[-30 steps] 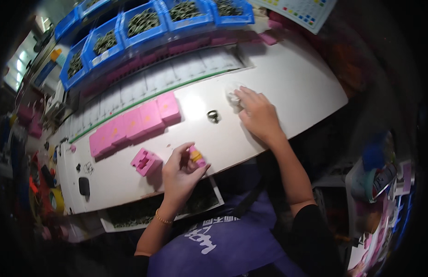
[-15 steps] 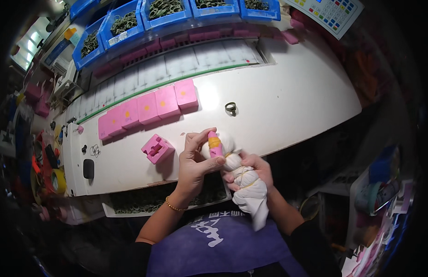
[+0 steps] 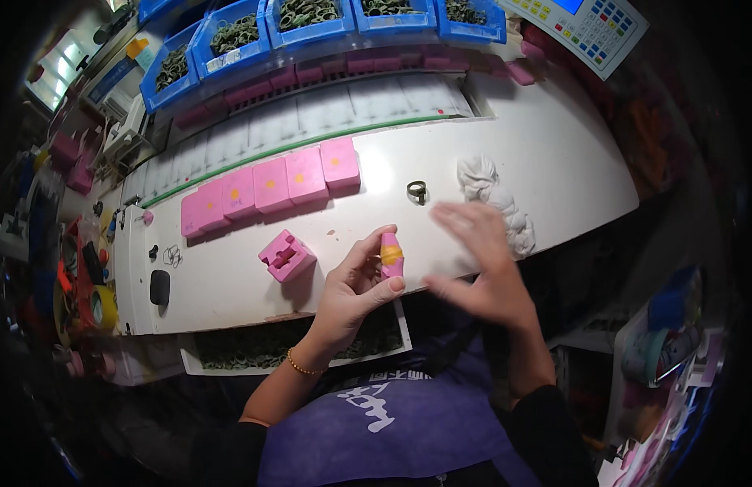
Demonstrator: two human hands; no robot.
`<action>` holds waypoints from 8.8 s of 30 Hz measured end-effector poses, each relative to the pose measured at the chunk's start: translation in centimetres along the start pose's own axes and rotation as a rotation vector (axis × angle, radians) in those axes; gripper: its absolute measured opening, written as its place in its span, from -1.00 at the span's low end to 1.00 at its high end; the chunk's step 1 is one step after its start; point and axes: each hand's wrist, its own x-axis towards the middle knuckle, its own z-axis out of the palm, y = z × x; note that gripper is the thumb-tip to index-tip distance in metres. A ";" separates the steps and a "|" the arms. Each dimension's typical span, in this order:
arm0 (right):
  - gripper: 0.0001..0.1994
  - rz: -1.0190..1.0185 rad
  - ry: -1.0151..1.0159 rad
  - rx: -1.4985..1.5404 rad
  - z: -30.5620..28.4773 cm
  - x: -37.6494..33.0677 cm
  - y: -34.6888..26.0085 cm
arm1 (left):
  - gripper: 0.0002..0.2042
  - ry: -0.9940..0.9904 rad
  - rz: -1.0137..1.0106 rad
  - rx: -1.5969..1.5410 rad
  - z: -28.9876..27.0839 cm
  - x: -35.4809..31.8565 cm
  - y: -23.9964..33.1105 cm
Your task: The recorder is assembling small decorative figurines or ornaments by placing parts into molds and cleaning them.
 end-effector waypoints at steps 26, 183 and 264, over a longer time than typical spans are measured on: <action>-0.53 0.331 -0.290 1.215 12.6 7.1 -8.4 | -0.77 0.343 0.178 0.968 -7.4 -3.9 4.4; -0.75 -0.083 0.348 0.316 -6.5 37.1 13.4 | -0.58 0.875 0.243 0.726 -16.8 -0.4 4.5; -0.14 0.020 0.026 0.049 5.1 5.7 10.6 | -0.52 0.017 0.192 1.324 -4.6 -8.4 -5.8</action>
